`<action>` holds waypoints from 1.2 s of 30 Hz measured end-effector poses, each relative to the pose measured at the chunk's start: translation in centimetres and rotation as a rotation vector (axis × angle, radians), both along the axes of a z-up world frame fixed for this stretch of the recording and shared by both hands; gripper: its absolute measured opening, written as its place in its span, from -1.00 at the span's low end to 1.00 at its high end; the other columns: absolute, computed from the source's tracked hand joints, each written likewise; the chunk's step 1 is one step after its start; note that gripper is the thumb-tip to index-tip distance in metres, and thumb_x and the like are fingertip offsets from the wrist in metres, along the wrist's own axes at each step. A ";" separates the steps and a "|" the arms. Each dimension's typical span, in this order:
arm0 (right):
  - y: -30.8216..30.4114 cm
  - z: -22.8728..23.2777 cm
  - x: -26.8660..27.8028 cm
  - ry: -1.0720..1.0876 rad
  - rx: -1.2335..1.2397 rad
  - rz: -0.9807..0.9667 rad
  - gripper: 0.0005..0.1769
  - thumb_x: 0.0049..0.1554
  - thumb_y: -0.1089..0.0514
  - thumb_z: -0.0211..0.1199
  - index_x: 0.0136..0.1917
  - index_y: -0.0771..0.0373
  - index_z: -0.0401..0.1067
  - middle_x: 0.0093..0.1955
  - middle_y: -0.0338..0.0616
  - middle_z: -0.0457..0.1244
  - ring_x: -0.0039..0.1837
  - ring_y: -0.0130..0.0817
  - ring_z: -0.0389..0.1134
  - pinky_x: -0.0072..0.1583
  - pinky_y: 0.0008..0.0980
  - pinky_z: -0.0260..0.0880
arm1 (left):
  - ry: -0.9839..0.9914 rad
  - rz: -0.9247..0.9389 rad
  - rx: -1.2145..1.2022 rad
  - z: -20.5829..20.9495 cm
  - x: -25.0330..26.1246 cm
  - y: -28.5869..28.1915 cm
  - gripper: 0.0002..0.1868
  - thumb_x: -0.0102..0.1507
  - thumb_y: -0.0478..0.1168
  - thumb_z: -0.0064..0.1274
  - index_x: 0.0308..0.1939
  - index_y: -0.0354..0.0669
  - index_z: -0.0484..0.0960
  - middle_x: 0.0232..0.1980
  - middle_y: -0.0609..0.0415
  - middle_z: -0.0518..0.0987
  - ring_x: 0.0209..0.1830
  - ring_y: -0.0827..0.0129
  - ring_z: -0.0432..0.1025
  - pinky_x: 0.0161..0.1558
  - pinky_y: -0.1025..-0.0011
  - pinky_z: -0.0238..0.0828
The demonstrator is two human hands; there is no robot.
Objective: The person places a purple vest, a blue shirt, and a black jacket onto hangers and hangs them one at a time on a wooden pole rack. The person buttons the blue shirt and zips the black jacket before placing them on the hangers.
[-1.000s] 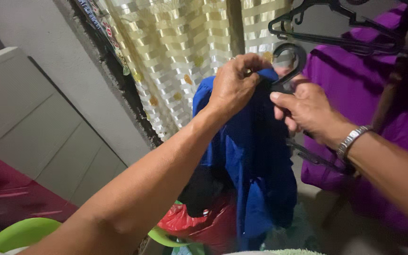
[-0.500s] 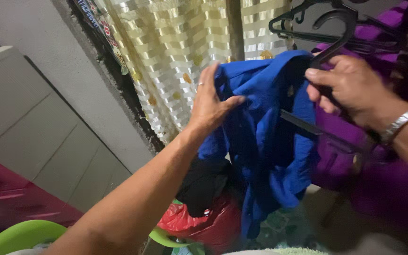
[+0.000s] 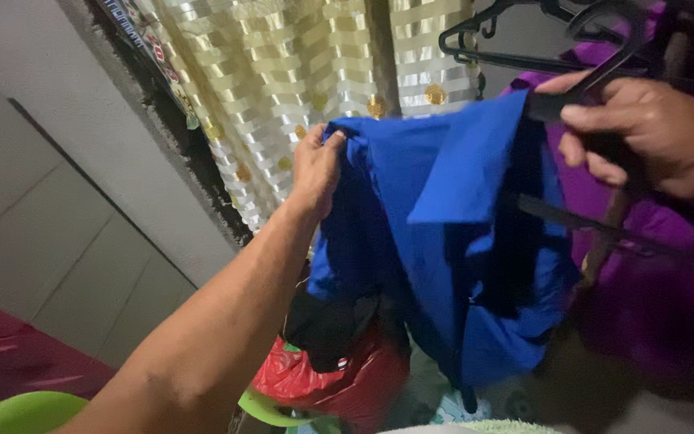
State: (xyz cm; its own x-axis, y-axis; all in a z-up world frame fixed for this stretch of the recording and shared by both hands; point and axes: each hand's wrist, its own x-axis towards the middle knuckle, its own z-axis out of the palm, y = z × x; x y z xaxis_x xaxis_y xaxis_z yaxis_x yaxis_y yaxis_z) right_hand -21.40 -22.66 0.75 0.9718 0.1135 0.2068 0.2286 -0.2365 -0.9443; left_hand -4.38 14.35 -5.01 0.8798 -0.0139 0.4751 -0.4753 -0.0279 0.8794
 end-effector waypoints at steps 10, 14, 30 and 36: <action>5.3 0.0 0.4 -0.087 0.122 -0.102 -0.57 0.36 0.16 0.00 0.48 0.19 0.29 -0.30 -0.11 0.27 -0.44 -0.46 0.18 -0.39 -0.51 0.20 | -0.266 0.378 0.240 -0.5 -3.0 -2.8 -0.59 0.18 -0.24 0.26 0.05 -0.25 0.49 -0.14 0.03 0.60 -0.18 0.40 0.48 -0.10 0.39 0.42; 7.0 1.2 0.4 -0.134 0.178 -0.075 -0.56 0.38 0.15 0.02 0.51 0.11 0.29 -0.24 -0.13 0.31 -0.41 -0.49 0.25 -0.42 -0.53 0.22 | -0.155 0.022 0.161 -3.1 -8.7 -5.6 -0.78 0.34 -0.15 0.08 -0.05 -0.22 0.57 -0.22 0.06 0.61 -0.22 0.45 0.47 -0.14 0.45 0.47; 11.6 3.3 4.8 -0.203 0.394 -0.199 -0.59 0.33 0.07 0.08 0.44 0.01 0.25 -0.19 -0.14 0.31 -0.38 -0.43 0.29 -0.39 -0.44 0.30 | 0.039 -0.331 0.651 -7.6 -15.8 -12.7 -0.59 0.28 -0.05 0.02 0.15 -0.12 0.55 -0.07 -0.31 0.62 0.03 -0.21 0.50 0.00 0.02 0.42; 11.1 0.4 8.5 -0.311 0.448 -0.298 -0.57 0.32 0.13 0.10 0.44 0.00 0.24 -0.18 -0.16 0.29 -0.36 -0.45 0.29 -0.37 -0.43 0.37 | -0.251 -0.401 0.849 -8.4 -16.1 -13.3 -0.68 0.41 -0.06 -0.04 -0.24 -0.24 0.59 -0.16 -0.27 0.63 -0.07 -0.20 0.52 -0.01 -0.02 0.43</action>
